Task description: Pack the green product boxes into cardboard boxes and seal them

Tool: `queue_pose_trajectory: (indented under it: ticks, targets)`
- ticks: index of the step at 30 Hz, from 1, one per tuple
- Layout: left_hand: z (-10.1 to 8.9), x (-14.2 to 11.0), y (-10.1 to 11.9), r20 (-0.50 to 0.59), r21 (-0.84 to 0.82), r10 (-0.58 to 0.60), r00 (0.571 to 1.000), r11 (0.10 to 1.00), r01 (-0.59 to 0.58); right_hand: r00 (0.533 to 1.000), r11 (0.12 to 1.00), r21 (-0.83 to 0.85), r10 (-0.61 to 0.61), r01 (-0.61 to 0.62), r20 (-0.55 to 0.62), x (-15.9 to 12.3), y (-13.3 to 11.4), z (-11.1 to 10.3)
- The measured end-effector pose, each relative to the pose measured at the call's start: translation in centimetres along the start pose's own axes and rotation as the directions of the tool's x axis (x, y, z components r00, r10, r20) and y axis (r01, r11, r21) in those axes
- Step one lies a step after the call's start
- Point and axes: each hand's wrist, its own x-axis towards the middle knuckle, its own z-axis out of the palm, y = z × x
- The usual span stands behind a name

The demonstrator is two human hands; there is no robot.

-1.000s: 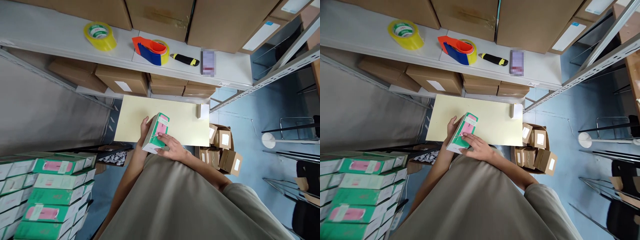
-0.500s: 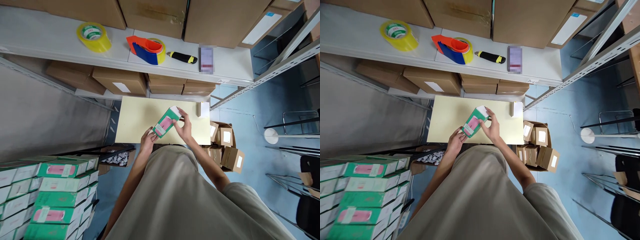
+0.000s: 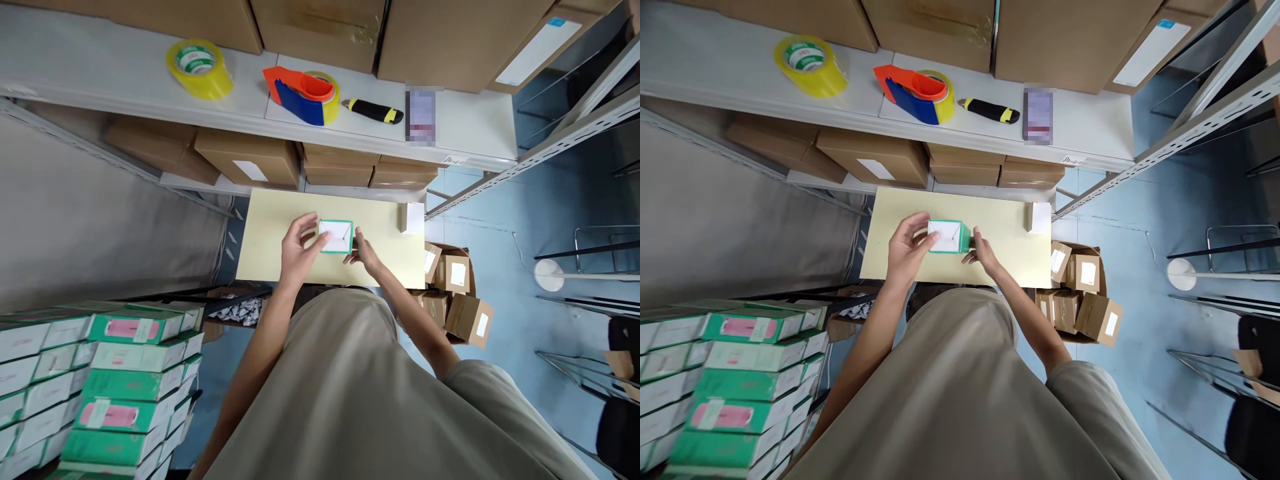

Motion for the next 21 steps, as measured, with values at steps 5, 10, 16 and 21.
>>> queue_pose_trajectory:
  ticks: [5, 10, 16, 21]
  targets:
    - [1.1, 6.6, -1.0, -0.027, 0.009, -0.059, 0.998, 0.998, 0.060, 0.902, 0.939, 0.069, 0.300, -0.336, 0.311, -2.7, 2.7, 2.5]
    - [1.0, 10.0, -2.1, -0.039, 0.043, -0.275, 0.961, 0.960, 0.276, 0.812, 0.852, 0.168, 0.386, -0.495, 0.438, -4.2, 3.2, 2.9]
    - [1.1, 6.7, -1.8, 0.048, -0.016, -0.200, 0.979, 0.980, 0.200, 0.837, 0.780, 0.337, 0.406, -0.527, 0.368, -3.1, 3.0, 2.4]
    - [1.2, 0.5, -3.7, 0.034, 0.048, -0.220, 0.975, 0.975, 0.218, 0.915, 0.800, 0.455, 0.287, -0.391, 0.282, -0.4, 0.6, 2.2]
